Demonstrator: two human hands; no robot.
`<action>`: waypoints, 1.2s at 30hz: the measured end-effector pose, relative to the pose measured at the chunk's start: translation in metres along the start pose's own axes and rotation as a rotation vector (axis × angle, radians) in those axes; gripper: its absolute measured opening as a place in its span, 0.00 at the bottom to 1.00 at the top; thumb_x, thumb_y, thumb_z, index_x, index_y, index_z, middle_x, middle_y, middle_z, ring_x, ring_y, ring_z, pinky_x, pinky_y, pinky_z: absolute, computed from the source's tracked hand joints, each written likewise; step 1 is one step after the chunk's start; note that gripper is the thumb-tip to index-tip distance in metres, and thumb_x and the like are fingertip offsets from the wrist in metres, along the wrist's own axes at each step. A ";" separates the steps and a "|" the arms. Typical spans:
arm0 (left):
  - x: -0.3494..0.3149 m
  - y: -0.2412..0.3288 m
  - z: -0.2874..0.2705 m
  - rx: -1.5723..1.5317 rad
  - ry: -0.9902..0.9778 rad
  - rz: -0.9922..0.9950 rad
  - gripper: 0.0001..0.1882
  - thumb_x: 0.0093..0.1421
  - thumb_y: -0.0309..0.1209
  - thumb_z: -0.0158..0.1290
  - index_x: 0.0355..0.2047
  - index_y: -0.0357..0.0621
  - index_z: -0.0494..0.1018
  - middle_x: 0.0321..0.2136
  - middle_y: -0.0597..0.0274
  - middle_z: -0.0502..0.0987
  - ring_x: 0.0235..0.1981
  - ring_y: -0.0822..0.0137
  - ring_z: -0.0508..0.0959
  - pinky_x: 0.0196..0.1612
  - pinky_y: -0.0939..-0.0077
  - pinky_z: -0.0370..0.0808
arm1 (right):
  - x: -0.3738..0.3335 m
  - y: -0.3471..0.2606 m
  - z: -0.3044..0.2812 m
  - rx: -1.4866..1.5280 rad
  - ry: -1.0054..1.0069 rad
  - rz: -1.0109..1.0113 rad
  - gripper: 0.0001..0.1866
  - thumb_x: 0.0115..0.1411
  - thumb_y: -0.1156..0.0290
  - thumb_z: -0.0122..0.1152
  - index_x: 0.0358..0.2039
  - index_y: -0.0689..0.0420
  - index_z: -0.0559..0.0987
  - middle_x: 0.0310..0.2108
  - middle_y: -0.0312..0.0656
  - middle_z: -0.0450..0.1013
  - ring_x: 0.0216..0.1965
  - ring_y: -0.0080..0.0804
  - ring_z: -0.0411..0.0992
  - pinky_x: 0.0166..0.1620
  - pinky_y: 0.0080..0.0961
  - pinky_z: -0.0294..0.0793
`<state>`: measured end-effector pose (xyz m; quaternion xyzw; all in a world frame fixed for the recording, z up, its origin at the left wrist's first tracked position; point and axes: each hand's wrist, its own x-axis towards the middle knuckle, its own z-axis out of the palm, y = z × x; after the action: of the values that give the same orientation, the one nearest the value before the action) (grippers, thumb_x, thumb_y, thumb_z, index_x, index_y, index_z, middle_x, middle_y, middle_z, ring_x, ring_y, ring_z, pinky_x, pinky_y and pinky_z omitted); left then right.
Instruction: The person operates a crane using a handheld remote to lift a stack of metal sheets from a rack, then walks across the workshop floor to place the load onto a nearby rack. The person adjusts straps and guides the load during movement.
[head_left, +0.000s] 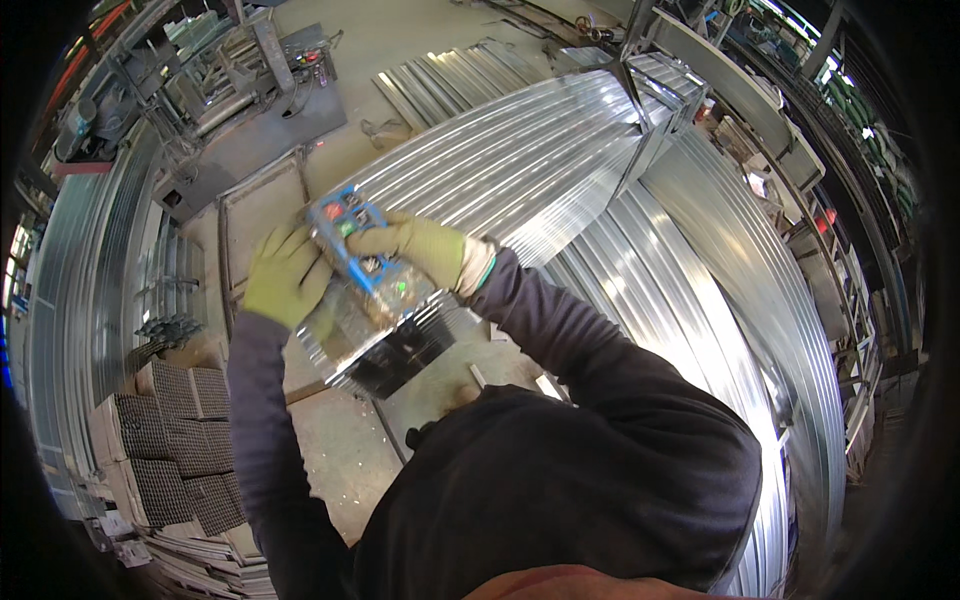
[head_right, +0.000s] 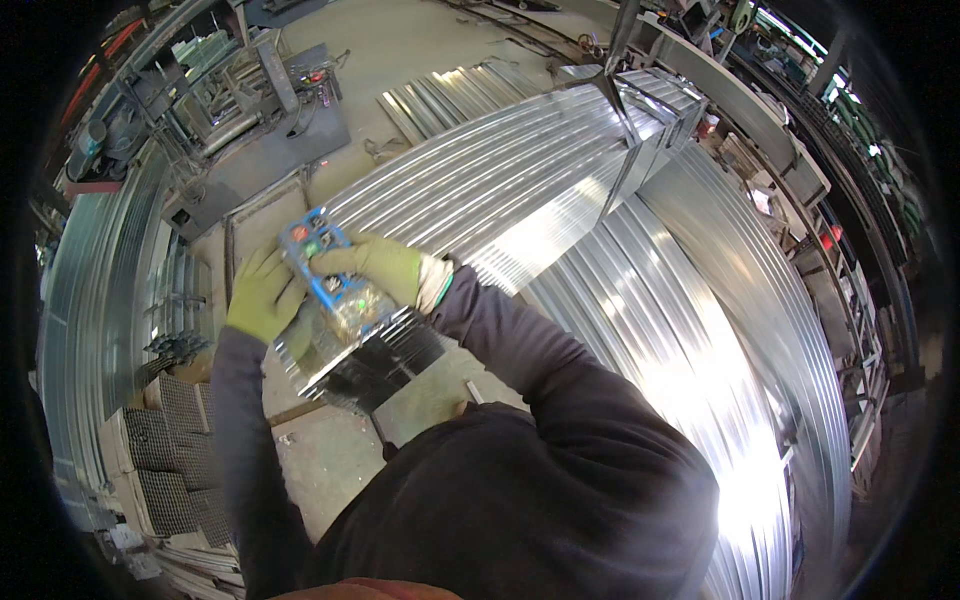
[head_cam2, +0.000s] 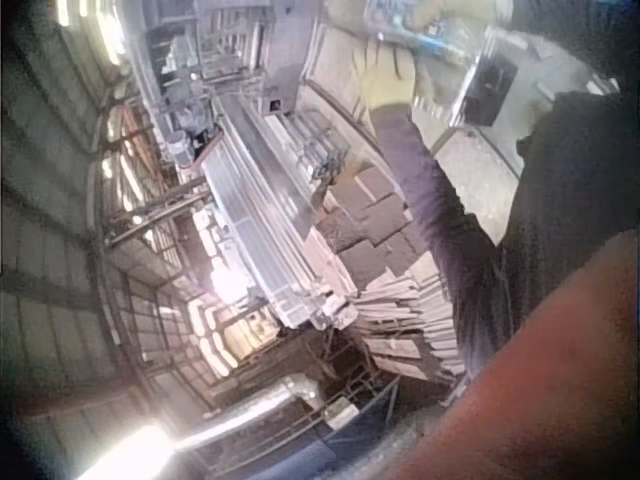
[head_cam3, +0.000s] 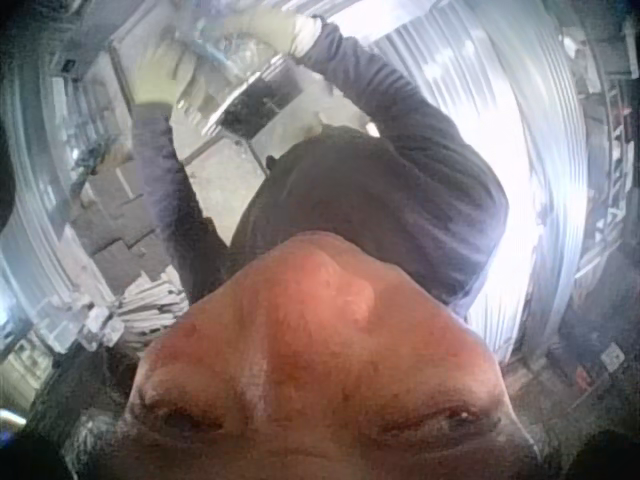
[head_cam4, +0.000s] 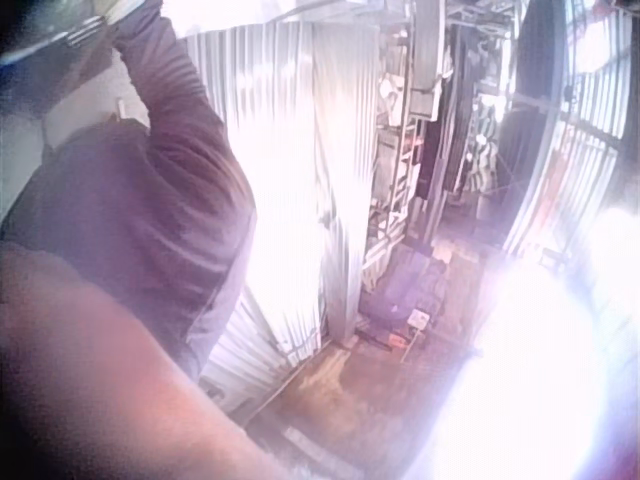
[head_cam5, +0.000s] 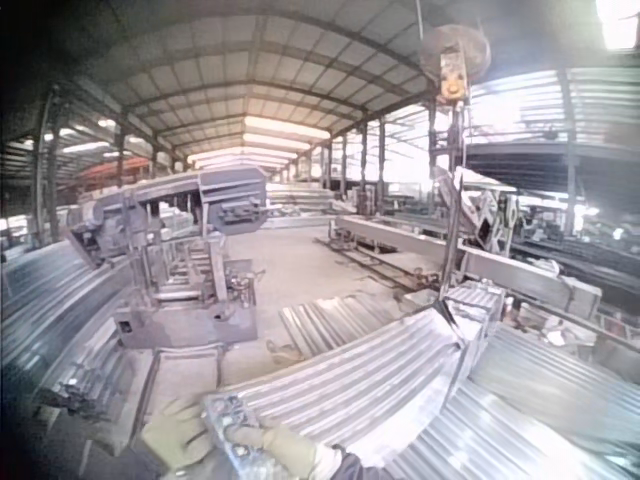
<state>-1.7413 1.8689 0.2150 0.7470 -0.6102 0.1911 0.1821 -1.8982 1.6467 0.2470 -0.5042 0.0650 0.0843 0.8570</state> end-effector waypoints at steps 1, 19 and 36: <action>0.009 -0.014 0.016 0.000 -0.041 0.016 0.15 0.61 0.37 0.58 0.44 0.39 0.81 0.50 0.48 0.82 0.56 0.43 0.77 0.62 0.48 0.71 | 0.005 0.000 -0.010 -0.012 0.033 -0.010 0.19 0.65 0.64 0.70 0.51 0.64 0.81 0.37 0.43 0.83 0.34 0.30 0.83 0.39 0.29 0.85; 0.239 -0.045 0.199 -0.677 -0.032 0.168 0.14 0.66 0.39 0.57 0.41 0.41 0.84 0.41 0.52 0.83 0.48 0.47 0.80 0.53 0.54 0.76 | -0.041 -0.038 -0.138 0.317 0.539 -0.563 0.22 0.73 0.57 0.61 0.54 0.64 0.77 0.42 0.46 0.83 0.37 0.40 0.84 0.44 0.37 0.87; 0.402 -0.006 0.343 -0.550 -0.161 0.168 0.22 0.68 0.51 0.47 0.43 0.52 0.84 0.47 0.52 0.82 0.53 0.47 0.78 0.59 0.47 0.71 | -0.154 0.134 -0.141 0.366 1.351 -0.597 0.27 0.74 0.50 0.58 0.58 0.62 0.76 0.44 0.46 0.82 0.40 0.37 0.83 0.45 0.35 0.85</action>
<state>-1.6405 1.3583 0.1236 0.6293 -0.7111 -0.0269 0.3122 -2.0810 1.5749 0.0947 -0.2921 0.4494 -0.4901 0.6874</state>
